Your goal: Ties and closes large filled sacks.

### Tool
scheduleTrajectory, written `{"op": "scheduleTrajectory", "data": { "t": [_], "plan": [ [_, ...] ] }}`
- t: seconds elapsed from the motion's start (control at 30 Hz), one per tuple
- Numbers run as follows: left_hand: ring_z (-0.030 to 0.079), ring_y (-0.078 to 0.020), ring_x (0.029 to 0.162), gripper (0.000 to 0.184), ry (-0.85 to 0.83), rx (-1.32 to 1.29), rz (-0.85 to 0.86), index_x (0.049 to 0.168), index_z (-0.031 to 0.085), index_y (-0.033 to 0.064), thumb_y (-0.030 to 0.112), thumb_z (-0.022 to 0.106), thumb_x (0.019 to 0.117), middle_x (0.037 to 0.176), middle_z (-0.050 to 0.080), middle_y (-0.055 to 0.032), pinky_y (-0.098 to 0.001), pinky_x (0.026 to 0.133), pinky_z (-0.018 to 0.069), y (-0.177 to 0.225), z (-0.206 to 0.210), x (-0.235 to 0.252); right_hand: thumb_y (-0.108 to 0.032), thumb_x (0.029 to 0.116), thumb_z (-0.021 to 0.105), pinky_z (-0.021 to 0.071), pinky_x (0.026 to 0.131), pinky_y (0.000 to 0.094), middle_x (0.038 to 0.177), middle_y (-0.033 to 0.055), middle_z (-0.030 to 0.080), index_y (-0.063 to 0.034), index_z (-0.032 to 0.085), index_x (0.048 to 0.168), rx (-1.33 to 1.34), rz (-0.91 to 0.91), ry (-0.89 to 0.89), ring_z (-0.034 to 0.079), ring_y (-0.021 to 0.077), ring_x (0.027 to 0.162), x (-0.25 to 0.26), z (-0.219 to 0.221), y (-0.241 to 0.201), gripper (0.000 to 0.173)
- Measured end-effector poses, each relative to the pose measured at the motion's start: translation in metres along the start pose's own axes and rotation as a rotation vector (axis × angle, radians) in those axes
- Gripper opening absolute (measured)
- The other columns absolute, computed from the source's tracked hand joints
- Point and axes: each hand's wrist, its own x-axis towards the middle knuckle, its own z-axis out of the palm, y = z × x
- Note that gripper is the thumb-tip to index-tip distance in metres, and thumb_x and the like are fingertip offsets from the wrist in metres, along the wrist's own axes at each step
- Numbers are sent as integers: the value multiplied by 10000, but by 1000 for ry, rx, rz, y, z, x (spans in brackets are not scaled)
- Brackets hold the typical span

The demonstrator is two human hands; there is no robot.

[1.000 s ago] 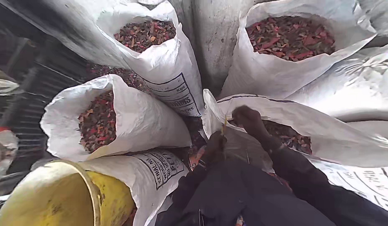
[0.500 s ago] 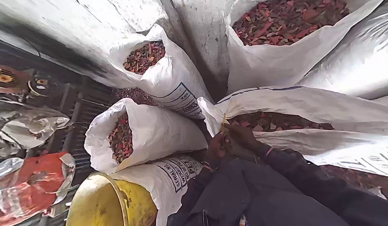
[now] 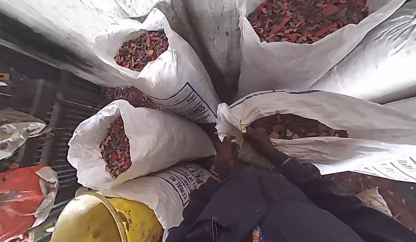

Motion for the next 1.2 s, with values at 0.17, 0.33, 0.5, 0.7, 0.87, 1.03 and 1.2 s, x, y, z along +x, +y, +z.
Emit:
{"op": "scheduleTrajectory", "data": {
  "t": [0.17,0.33,0.5,0.7,0.87,1.03,1.2],
  "plan": [
    [380,7,436,266,-21,312,146,1122,594,-43,107,377,1090,584,444,78,-145,419,334,5,-19,3,-111,1018,555,536,826,620,990,272,699,60,721,1021,-12,-68,-54,693,463,929,-3,-4,5,238],
    [336,14,428,278,-111,426,125,1109,625,-54,90,389,1084,569,409,89,-145,418,301,14,-25,4,-60,1002,554,532,819,630,983,285,700,84,715,1014,3,-69,-72,696,465,930,-5,-14,-1,217],
    [532,-11,648,266,-218,580,143,1147,592,-110,53,396,1072,782,565,9,-181,659,485,25,-30,10,-14,950,611,562,727,262,847,83,688,109,656,1037,556,208,196,640,59,726,-4,-5,6,158],
    [408,20,476,239,-271,424,105,1187,519,-46,-24,348,1020,744,567,26,-139,451,364,27,-4,9,1,909,660,550,773,347,863,152,687,107,681,964,437,100,242,652,153,783,-4,0,0,121],
    [398,-7,507,265,-98,492,217,1148,601,-45,124,402,1099,663,471,43,-170,492,358,24,13,19,-22,920,630,566,763,440,849,178,697,69,703,922,256,-154,265,694,263,803,-1,1,1,117],
    [533,-79,709,262,-81,699,282,1216,634,-67,64,463,1067,932,645,-103,-248,649,453,23,14,27,-7,955,608,554,849,570,967,243,718,68,722,1012,104,-82,50,709,404,927,3,-19,-14,147],
    [609,-328,1199,326,-88,801,283,1287,604,-119,85,499,1056,1277,630,-291,-456,1054,461,16,4,39,-3,953,610,545,803,597,964,268,703,88,701,994,-134,-168,-108,700,449,929,36,-30,-11,135]
  ]
}}
